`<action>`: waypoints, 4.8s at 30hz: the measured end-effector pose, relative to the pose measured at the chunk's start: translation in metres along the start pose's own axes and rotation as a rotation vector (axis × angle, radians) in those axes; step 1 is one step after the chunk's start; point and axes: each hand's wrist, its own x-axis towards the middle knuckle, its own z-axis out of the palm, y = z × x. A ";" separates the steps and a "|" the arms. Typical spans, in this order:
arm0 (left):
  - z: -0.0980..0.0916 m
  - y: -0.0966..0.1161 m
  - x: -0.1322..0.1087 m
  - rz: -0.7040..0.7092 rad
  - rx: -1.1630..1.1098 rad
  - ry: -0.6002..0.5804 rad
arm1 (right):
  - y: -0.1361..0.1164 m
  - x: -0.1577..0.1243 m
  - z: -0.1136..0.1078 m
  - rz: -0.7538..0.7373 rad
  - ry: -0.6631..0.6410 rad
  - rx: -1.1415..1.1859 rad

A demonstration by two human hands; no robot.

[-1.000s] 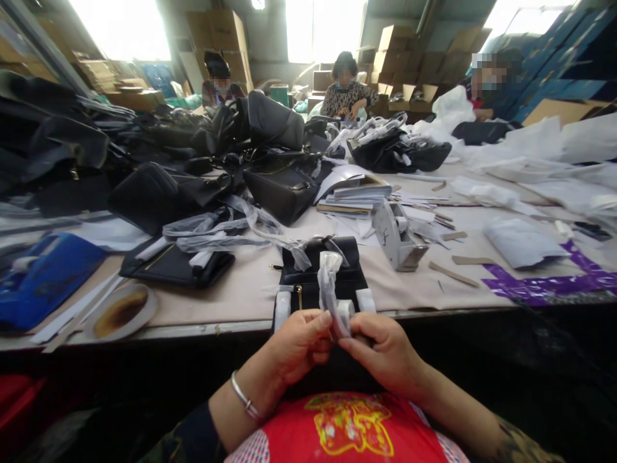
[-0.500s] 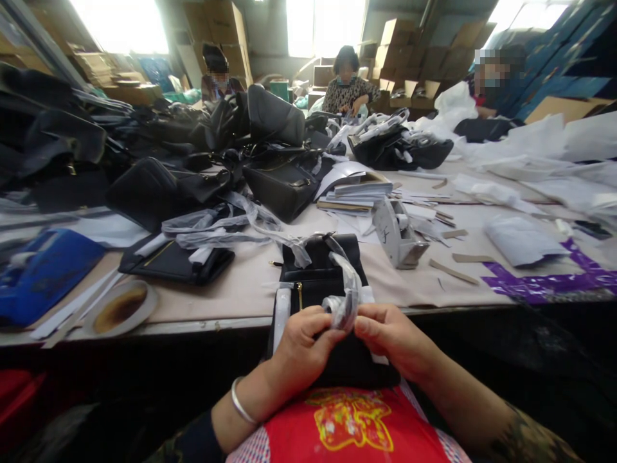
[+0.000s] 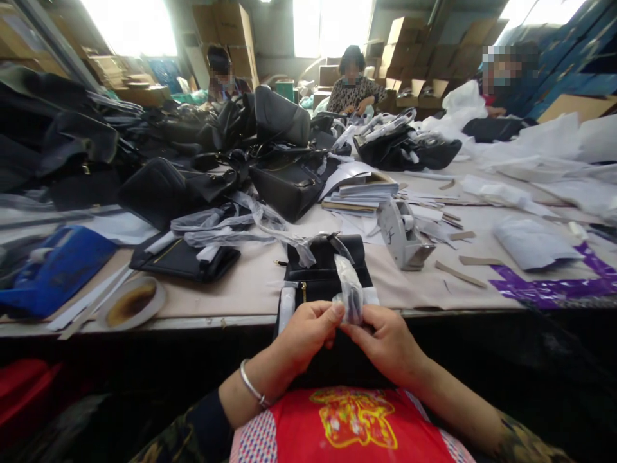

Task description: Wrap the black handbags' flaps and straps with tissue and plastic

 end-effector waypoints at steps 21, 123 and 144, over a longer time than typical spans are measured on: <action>0.005 -0.017 0.007 0.466 0.442 0.098 | 0.006 0.031 -0.014 0.592 -0.267 1.000; 0.008 -0.026 -0.012 0.074 1.092 0.197 | -0.013 0.042 0.008 0.149 0.001 -0.325; 0.016 -0.029 -0.017 0.083 1.101 0.175 | 0.000 0.025 0.000 0.175 0.001 -0.062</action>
